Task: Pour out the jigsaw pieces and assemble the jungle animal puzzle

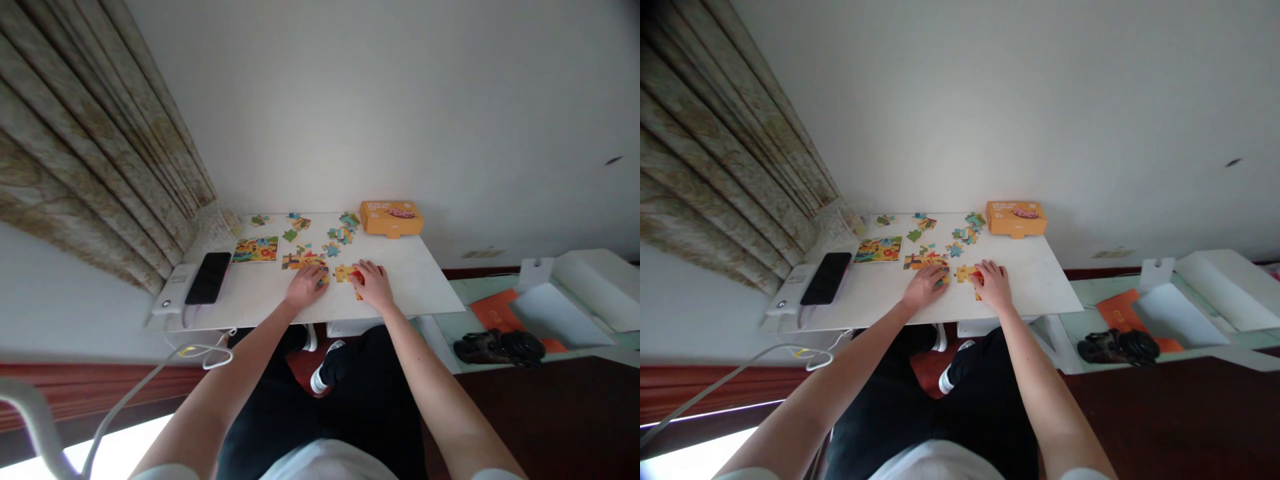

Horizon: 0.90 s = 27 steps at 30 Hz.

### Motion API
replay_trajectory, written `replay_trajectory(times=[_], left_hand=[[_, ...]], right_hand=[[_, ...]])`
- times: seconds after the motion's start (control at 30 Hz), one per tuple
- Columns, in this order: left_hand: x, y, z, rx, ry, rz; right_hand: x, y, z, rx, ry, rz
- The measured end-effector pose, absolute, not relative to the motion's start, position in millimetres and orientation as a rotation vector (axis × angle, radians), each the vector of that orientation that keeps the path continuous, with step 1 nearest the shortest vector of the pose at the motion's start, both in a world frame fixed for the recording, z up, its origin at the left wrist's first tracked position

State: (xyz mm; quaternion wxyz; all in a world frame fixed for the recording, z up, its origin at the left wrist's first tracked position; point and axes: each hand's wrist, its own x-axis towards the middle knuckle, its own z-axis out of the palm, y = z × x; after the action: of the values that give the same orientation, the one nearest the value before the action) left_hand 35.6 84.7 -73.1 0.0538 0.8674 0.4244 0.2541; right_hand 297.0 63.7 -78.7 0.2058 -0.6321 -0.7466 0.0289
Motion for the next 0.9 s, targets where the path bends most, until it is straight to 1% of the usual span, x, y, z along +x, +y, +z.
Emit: replay_trajectory(times=[0.3, 0.9], left_hand=[[41.2, 83.4, -71.1, 2.681, 1.316, 0.687], [43.4, 77.8, -64.9, 2.592, 1.483, 0.726]], right_hand=[[293.4, 63.5, -75.6, -1.787, -2.100, 0.072], [294.4, 63.6, -75.9, -1.781, -2.090, 0.107]])
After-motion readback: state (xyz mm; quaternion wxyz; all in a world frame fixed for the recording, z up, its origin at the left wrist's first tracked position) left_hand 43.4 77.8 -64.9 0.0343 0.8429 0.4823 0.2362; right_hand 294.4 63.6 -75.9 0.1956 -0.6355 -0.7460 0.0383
